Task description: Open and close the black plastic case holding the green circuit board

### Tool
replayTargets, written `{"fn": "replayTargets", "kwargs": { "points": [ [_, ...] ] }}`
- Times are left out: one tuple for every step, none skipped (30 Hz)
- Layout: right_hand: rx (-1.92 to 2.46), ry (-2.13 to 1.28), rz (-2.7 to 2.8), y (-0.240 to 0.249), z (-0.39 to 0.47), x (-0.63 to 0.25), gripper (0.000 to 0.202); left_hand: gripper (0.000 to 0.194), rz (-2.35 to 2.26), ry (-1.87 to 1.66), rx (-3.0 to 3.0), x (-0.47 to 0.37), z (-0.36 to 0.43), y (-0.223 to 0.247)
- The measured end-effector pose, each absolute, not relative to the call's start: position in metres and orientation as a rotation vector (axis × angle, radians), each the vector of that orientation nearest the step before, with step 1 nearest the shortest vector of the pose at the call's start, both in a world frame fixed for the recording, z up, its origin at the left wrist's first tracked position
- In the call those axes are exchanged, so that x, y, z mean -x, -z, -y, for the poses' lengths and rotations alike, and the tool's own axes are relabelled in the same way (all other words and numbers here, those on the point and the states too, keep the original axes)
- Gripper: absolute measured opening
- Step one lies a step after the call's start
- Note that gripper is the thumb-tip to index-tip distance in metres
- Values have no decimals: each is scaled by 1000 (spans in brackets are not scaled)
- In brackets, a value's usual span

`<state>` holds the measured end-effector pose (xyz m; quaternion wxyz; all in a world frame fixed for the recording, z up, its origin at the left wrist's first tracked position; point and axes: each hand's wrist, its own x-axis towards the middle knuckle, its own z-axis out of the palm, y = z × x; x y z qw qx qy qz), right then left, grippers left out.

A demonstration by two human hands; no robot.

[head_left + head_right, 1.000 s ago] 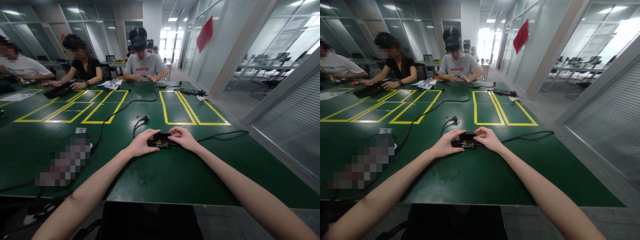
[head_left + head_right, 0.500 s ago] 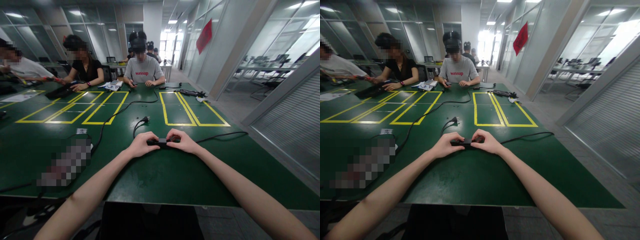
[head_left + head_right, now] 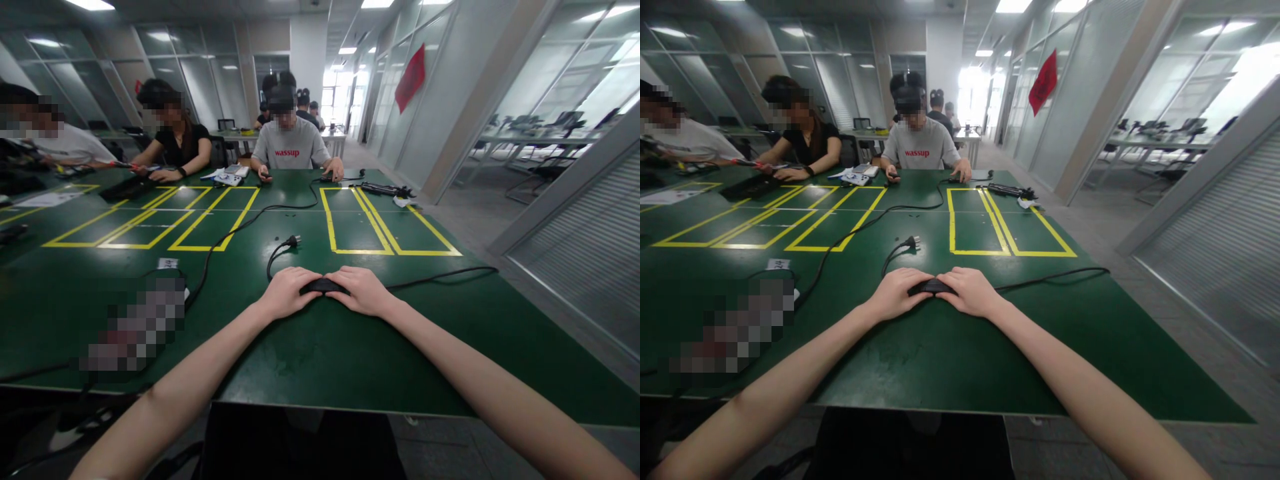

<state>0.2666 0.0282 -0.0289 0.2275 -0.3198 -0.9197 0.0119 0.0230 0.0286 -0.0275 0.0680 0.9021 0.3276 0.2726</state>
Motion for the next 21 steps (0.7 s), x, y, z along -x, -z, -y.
{"fn": "replayTargets", "kwargs": {
  "points": [
    [880, -26, 2534, 28, -28, -266, 32, 29, -973, -826, -2733, -23, -29, 27],
    [879, -19, 2533, 28, -27, -266, 32, 29, -956, -831, -2747, -23, -29, 27],
    [879, -12, 2529, 28, -27, -266, 31, 29, -940, -836, -2757, -22, -29, 27],
    [878, -9, 2528, 28, -26, -265, 31, 29, -929, -842, -2762, -22, -29, 26],
    [877, -14, 2526, 28, -26, -265, 31, 29, -927, -845, -2759, -22, -28, 26],
    [873, -24, 2522, 28, -26, -264, 31, 30, -932, -844, -2747, -22, -27, 26],
    [862, -40, 2518, 29, -27, -264, 30, 30, -944, -838, -2727, -21, -27, 25],
    [840, -56, 2512, 29, -27, -264, 30, 32, -963, -824, -2700, -21, -26, 25],
    [808, -64, 2503, 30, -28, -264, 29, 36, -994, -811, -2665, -22, -26, 25],
    [774, -62, 2491, 31, -28, -264, 28, 40, -1040, -796, -2623, -22, -26, 25],
    [740, -46, 2477, 32, -29, -264, 29, 43, -1094, -779, -2575, -22, -27, 25],
    [714, -20, 2463, 33, -29, -265, 30, 45, -1143, -759, -2525, -23, -28, 25],
    [700, 13, 2449, 33, -29, -265, 32, 46, -1175, -737, -2475, -23, -28, 25],
    [694, 50, 2437, 34, -29, -265, 33, 46, -1184, -715, -2428, -24, -29, 25],
    [693, 84, 2430, 34, -29, -264, 34, 46, -1170, -695, -2387, -25, -30, 25],
    [696, 110, 2429, 35, -29, -263, 34, 45, -1138, -682, -2350, -25, -32, 26],
    [708, 129, 2432, 34, -29, -262, 33, 45, -1109, -683, -2318, -25, -33, 27],
    [731, 140, 2439, 34, -28, -260, 32, 45, -1085, -694, -2292, -25, -34, 28],
    [761, 142, 2448, 33, -28, -259, 31, 44, -1062, -715, -2273, -25, -36, 29],
    [792, 136, 2459, 32, -28, -257, 29, 43, -1037, -742, -2265, -24, -37, 30],
    [817, 120, 2467, 30, -28, -255, 26, 41, -1019, -762, -2269, -23, -39, 30]
  ]
}}
